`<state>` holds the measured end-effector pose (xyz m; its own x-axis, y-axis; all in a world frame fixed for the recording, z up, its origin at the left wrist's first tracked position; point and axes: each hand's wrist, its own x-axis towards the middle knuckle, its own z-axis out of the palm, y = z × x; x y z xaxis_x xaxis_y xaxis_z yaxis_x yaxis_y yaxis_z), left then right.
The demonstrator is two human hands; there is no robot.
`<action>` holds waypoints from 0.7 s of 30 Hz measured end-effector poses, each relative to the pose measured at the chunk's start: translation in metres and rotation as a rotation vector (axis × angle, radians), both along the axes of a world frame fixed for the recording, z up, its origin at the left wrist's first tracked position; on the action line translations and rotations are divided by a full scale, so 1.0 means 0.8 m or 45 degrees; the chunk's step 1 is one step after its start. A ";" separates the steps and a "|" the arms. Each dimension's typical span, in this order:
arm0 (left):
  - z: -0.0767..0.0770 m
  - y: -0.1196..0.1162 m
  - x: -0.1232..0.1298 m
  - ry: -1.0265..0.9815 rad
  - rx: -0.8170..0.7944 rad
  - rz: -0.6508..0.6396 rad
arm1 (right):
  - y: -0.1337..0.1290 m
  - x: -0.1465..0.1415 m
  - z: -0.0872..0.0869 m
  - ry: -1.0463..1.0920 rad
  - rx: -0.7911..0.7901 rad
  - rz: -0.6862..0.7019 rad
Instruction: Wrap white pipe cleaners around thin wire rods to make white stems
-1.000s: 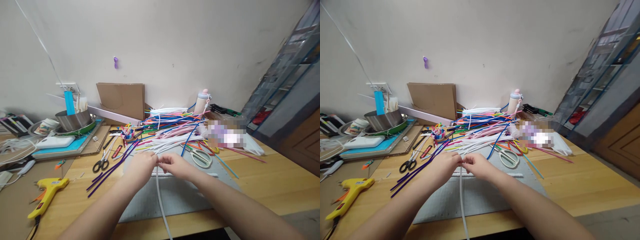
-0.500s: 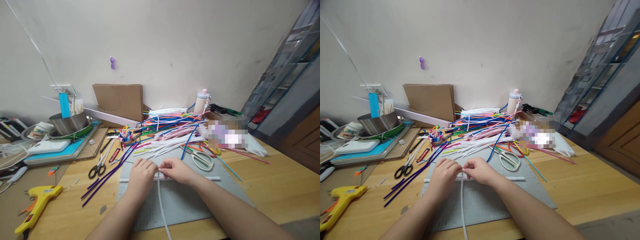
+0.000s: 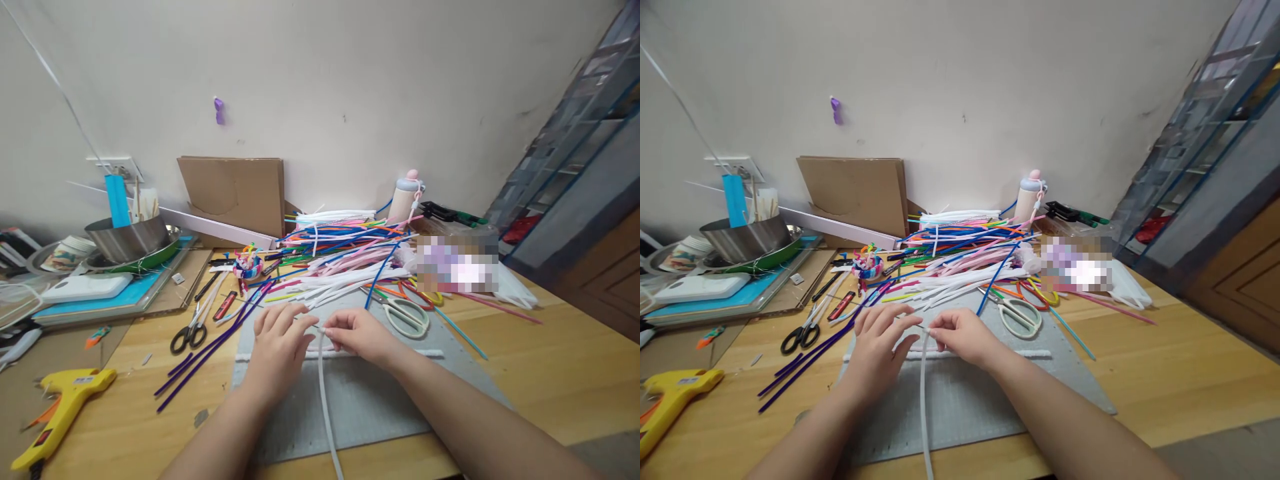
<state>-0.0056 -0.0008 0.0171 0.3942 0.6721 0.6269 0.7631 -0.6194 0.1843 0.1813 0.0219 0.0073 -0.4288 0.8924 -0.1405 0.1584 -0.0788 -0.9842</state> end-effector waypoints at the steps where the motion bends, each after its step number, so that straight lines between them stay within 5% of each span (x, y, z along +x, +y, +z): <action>1: 0.002 0.001 -0.002 0.036 0.025 -0.009 | 0.001 0.001 0.001 0.012 -0.015 -0.004; 11: -0.009 0.001 0.004 0.072 0.114 -0.313 | 0.000 -0.005 -0.001 0.026 -0.009 0.026; 17: -0.009 0.007 0.004 -0.022 0.071 -0.296 | -0.010 -0.010 -0.006 -0.099 0.269 -0.035; 21: -0.007 0.004 0.004 -0.072 -0.003 -0.243 | -0.019 -0.011 -0.005 -0.413 0.731 -0.061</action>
